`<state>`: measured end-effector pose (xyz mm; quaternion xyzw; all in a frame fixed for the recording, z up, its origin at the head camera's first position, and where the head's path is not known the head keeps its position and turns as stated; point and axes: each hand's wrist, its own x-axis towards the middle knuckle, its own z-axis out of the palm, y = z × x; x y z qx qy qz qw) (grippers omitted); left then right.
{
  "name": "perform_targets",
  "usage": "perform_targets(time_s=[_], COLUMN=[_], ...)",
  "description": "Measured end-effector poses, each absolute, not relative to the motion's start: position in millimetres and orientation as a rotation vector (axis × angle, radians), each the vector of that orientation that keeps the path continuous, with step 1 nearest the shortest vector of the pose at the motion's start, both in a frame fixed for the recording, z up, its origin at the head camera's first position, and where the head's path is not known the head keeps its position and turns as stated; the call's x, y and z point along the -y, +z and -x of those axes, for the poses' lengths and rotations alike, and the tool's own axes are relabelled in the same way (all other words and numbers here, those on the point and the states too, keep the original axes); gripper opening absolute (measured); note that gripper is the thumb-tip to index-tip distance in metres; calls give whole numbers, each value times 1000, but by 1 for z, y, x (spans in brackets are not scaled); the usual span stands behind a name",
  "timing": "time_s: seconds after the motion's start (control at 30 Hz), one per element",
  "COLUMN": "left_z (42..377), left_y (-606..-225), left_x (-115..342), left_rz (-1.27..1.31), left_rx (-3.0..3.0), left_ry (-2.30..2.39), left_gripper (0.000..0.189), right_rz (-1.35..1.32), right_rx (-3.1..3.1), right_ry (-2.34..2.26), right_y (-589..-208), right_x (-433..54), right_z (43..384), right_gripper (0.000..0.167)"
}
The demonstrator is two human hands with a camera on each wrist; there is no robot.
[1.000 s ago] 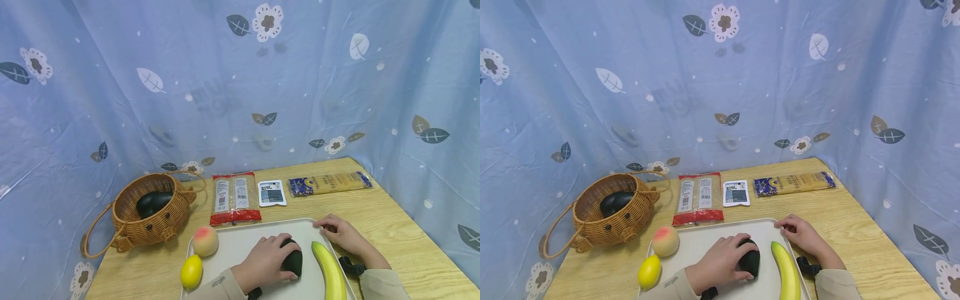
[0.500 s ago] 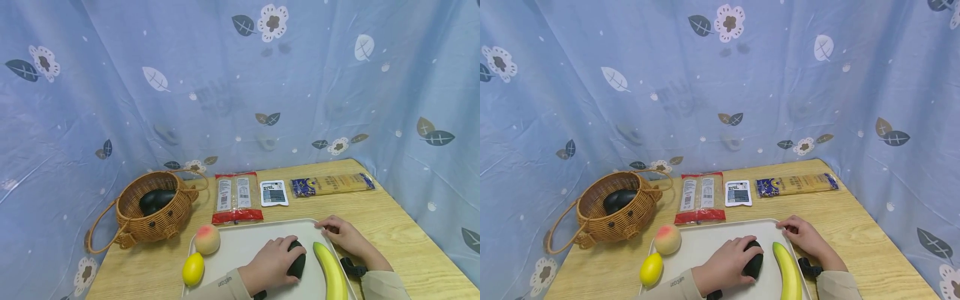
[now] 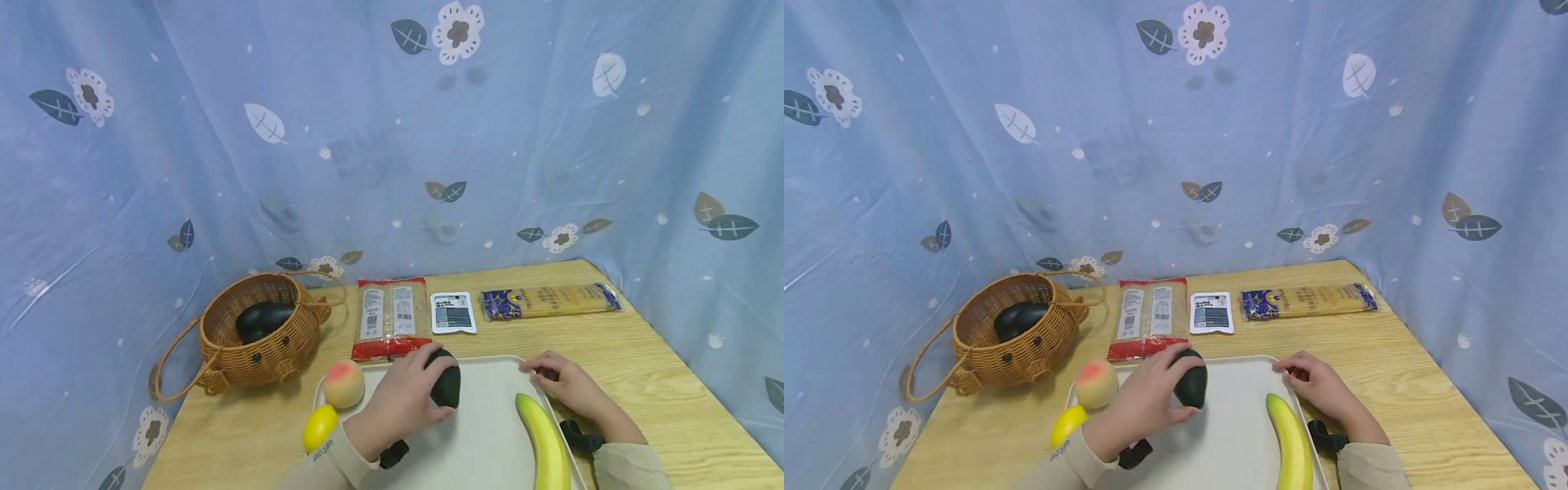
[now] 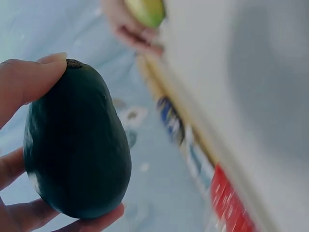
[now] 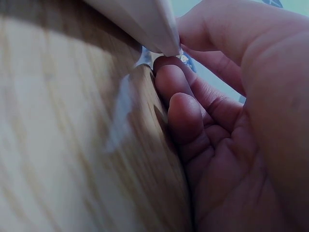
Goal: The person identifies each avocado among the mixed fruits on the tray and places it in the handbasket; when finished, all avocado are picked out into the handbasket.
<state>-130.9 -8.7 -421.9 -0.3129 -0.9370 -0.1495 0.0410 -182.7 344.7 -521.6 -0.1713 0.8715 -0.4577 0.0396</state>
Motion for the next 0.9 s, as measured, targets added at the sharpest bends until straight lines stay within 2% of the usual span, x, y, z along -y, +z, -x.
perform_targets(time_s=[0.4, 0.67, 0.9], left_z=[130, 130, 133], left_y=[-393, -377, -368], left_x=[66, 113, 154], left_rz=[719, 426, 280], left_rx=[2648, 2624, 2580], left_ry=[-544, -502, -469], left_gripper=[78, 81, 81], right_rz=[563, 562, 561], right_rx=[-2684, -2662, -2699], right_ry=[-1404, -1395, -1387], right_y=[-525, -525, -521], right_x=[-345, -344, -344], right_z=[186, 184, 184], right_gripper=[22, 22, 22])
